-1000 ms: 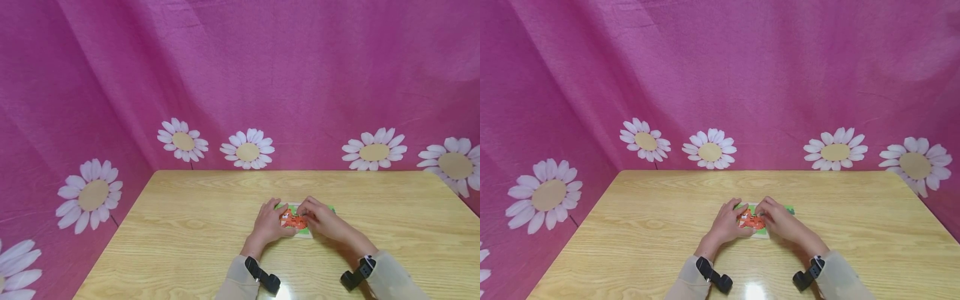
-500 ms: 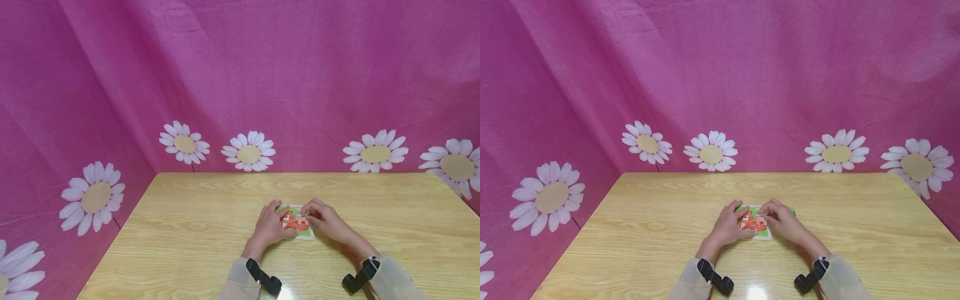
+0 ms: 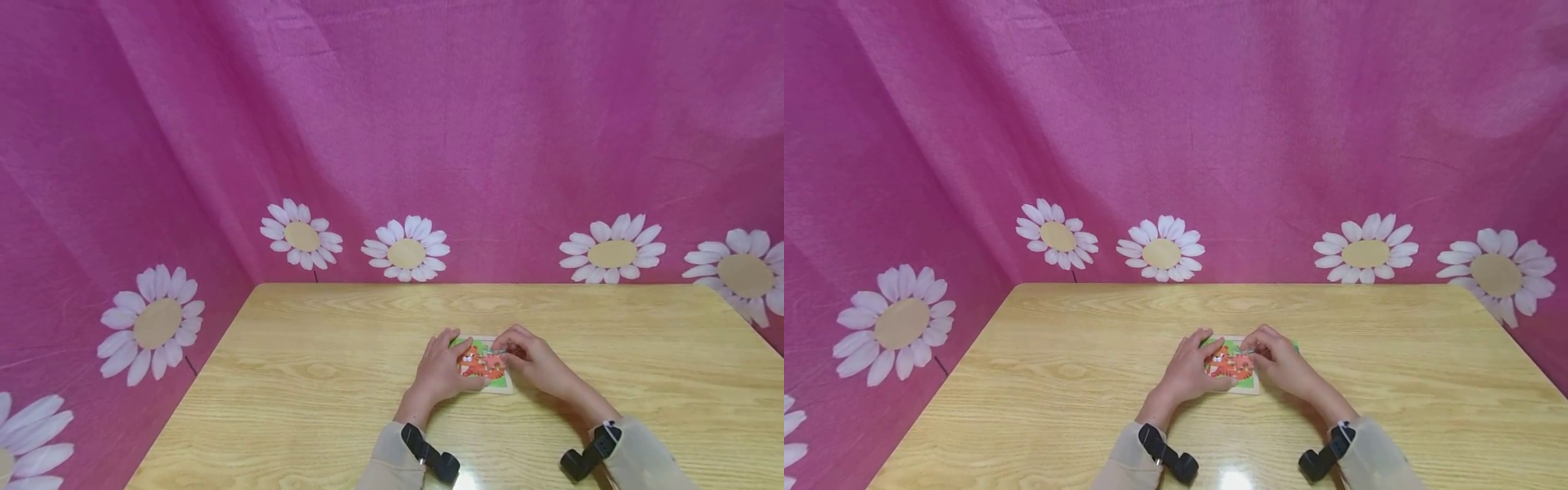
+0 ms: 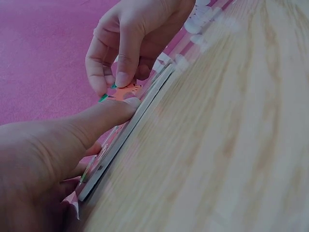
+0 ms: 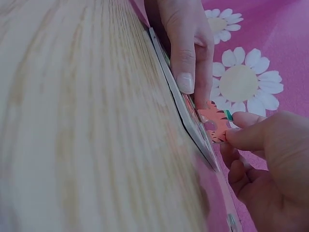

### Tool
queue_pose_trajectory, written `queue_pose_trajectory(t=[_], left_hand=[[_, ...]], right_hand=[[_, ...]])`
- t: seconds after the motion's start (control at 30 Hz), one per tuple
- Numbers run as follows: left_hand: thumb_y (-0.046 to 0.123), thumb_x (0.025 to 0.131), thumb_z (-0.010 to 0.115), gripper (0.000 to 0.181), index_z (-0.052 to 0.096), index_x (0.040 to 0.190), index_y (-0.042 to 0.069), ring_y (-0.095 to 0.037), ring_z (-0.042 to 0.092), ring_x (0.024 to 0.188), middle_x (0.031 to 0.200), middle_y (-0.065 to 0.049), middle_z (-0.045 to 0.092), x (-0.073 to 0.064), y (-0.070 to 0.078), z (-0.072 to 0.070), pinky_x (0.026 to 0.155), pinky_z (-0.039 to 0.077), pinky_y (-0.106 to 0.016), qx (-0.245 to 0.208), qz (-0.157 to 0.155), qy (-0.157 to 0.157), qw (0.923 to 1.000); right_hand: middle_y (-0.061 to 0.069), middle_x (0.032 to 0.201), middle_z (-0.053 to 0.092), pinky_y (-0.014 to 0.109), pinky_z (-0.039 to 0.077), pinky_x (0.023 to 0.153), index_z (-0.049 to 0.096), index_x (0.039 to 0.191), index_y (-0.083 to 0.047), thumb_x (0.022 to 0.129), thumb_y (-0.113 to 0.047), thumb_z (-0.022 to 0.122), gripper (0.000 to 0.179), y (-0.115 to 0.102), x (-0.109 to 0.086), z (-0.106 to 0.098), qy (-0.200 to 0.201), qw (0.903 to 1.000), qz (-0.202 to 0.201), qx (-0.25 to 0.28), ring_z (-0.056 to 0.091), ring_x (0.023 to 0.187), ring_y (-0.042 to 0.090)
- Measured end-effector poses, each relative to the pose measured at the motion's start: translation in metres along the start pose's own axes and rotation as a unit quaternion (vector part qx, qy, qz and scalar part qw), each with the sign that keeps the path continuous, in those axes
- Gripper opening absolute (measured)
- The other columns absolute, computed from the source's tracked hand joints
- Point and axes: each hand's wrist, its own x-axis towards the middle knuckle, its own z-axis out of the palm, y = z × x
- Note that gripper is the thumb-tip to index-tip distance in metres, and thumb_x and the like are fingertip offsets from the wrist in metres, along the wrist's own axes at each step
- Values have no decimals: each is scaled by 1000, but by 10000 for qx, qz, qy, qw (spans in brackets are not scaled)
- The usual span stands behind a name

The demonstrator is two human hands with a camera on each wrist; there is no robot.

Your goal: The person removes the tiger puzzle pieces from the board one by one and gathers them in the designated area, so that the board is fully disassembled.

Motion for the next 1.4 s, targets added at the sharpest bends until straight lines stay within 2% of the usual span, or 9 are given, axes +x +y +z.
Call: queue_pose_trajectory(t=[0.57, 0.73, 1.1, 1.4], left_hand=[[48, 77, 78, 78, 49, 145, 21, -23, 27, 150, 157, -4, 36, -1, -1, 1, 127, 19, -39, -7, 21, 44, 10000], [49, 77, 78, 79, 49, 145, 22, -23, 27, 150, 156, -3, 37, 0, -1, 1, 127, 19, -39, -23, 22, 48, 10000], [49, 77, 78, 79, 49, 145, 22, -22, 28, 149, 157, -2, 36, 1, -1, 1, 127, 19, -39, -92, -45, 18, 9999], [50, 77, 78, 79, 49, 145, 21, -24, 31, 147, 156, -3, 37, 0, -1, 0, 126, 20, -39, -34, 58, 67, 10000]], right_hand=[[3, 94, 61, 16, 50, 70, 66, 97, -12, 86, 9, 65, 24, 4, -6, -9, 153, 9998, 40, -143, 54, 83, -1], [3, 95, 61, 16, 48, 67, 66, 96, -11, 85, 11, 64, 25, 5, -9, -12, 221, 9995, 70, -232, 51, 81, -3], [5, 93, 60, 14, 47, 66, 65, 96, -8, 84, 13, 64, 24, 10, -12, -19, 406, 9987, -144, -266, 51, 79, 0], [6, 93, 60, 14, 46, 64, 66, 97, -8, 86, 10, 65, 21, 17, -17, -25, 470, 9984, -38, -324, 48, 79, -3]])
